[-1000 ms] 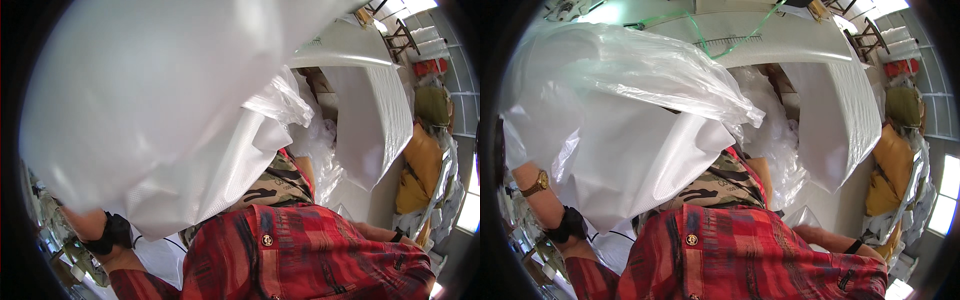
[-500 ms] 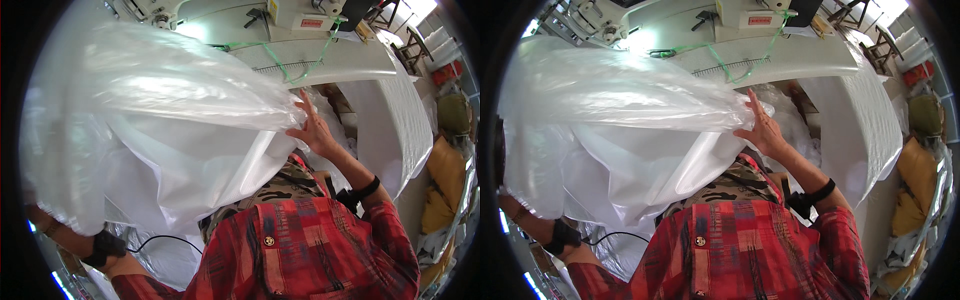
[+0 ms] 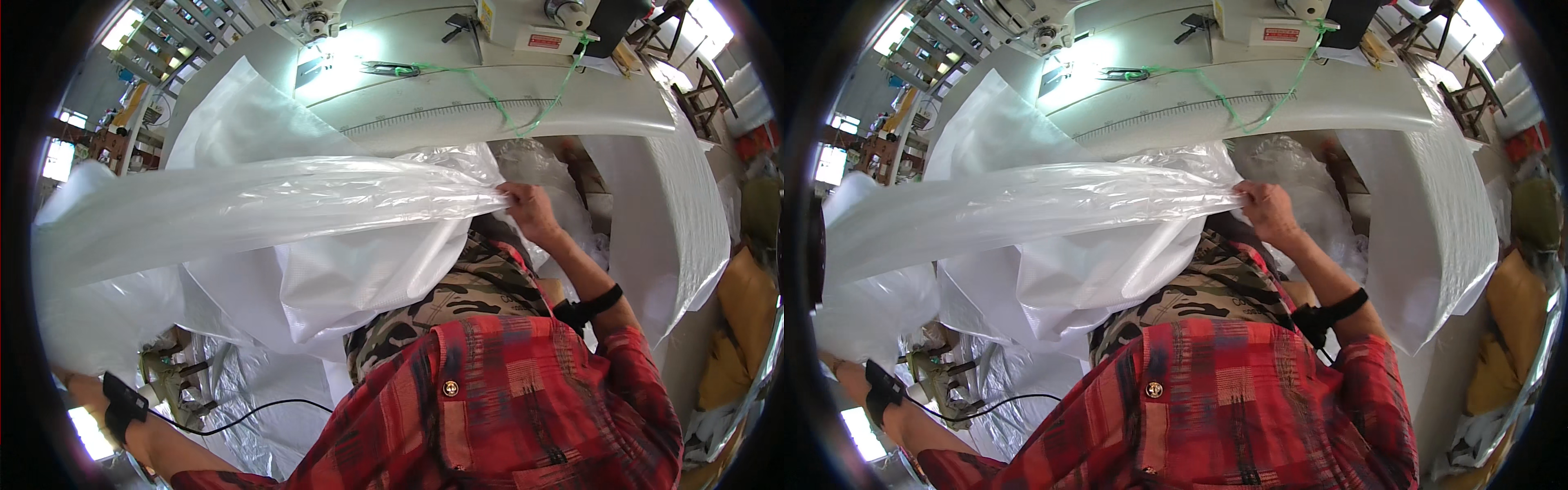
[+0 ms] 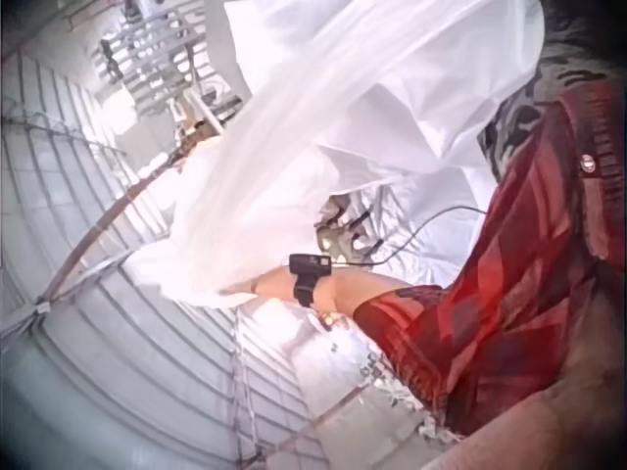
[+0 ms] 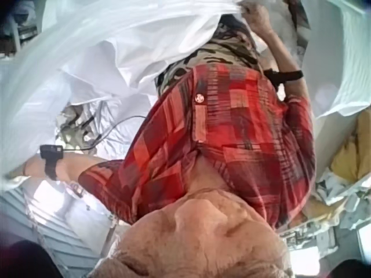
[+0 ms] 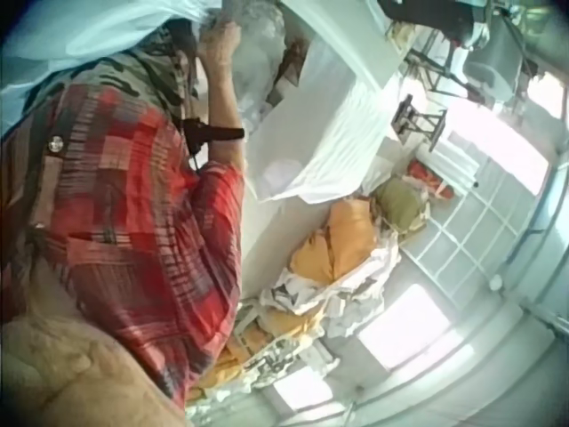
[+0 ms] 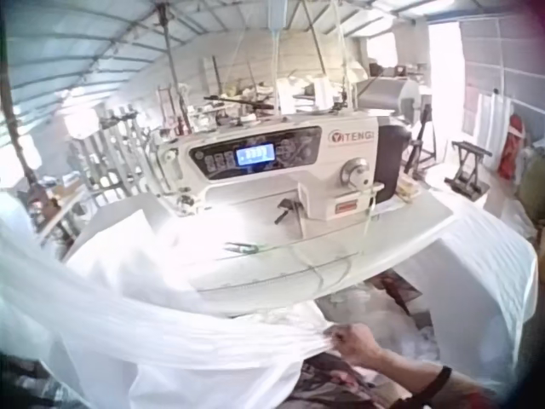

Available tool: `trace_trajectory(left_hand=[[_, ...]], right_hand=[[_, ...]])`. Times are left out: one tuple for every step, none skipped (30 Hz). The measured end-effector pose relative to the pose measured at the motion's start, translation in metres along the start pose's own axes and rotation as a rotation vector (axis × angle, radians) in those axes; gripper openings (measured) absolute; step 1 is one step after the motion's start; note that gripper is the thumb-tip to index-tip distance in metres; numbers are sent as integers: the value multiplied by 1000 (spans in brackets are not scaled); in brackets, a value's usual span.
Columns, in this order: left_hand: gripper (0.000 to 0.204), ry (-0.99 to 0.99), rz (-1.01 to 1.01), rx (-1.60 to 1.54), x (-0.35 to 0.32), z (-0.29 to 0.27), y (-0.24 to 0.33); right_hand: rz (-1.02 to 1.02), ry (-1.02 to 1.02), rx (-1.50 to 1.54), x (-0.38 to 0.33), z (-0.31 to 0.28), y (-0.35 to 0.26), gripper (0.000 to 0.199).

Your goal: Sewing a large piece of white plastic or fabric material using an industrial sewing machine.

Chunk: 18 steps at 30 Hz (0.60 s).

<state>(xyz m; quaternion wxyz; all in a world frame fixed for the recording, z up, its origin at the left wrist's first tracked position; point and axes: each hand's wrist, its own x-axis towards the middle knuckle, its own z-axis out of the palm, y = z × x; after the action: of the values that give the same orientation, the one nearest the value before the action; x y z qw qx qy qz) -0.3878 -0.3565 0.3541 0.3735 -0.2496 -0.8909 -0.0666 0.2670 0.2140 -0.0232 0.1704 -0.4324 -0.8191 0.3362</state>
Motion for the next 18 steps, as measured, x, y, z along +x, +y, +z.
trace_trajectory(left_hand=[[50,2,15,13,7,3,2],[50,-1,30,17,13,8,8],[50,-6,48,32,19,12,16],[50,-9,76,27,23,18,28],[50,-3,111,18,25,24,44],[50,-4,147,-4,26,28,64],[51,0,190,-30,23,31,88],[51,-2,236,-66,16,34,115],[51,-10,290,-110,7,35,146],[51,-37,351,-173,-5,37,181],[51,-87,416,-250,-21,44,220],[51,-144,482,-325,-40,47,257],[51,-218,553,-390,-60,51,294],[51,-299,626,-437,-83,56,328],[52,-377,691,-467,-106,61,359],[52,-443,744,-479,-125,66,385],[52,-493,784,-473,-142,72,407],[52,-520,806,-463,-153,76,423]], right_hand=[[23,22,105,-3,-14,-6,30],[43,48,213,-6,-30,-15,28],[-77,177,152,-6,-43,-27,28],[-161,302,89,-5,-57,-41,29],[-230,332,70,-3,-76,-54,28],[-256,354,44,0,-95,-69,27],[-104,316,190,0,-108,-86,28],[-95,386,152,7,-119,-104,29],[-190,388,143,12,-131,-121,30],[-279,401,131,17,-139,-138,31],[-231,399,120,21,-140,-154,31],[-319,407,153,26,-138,-170,32],[-470,415,199,32,-133,-187,32],[-604,468,92,40,-125,-205,32],[-690,497,-7,42,-117,-221,28],[-718,408,21,44,-107,-237,27],[-789,332,38,41,-95,-250,27],[-1026,460,-18,41,-80,-265,27]])
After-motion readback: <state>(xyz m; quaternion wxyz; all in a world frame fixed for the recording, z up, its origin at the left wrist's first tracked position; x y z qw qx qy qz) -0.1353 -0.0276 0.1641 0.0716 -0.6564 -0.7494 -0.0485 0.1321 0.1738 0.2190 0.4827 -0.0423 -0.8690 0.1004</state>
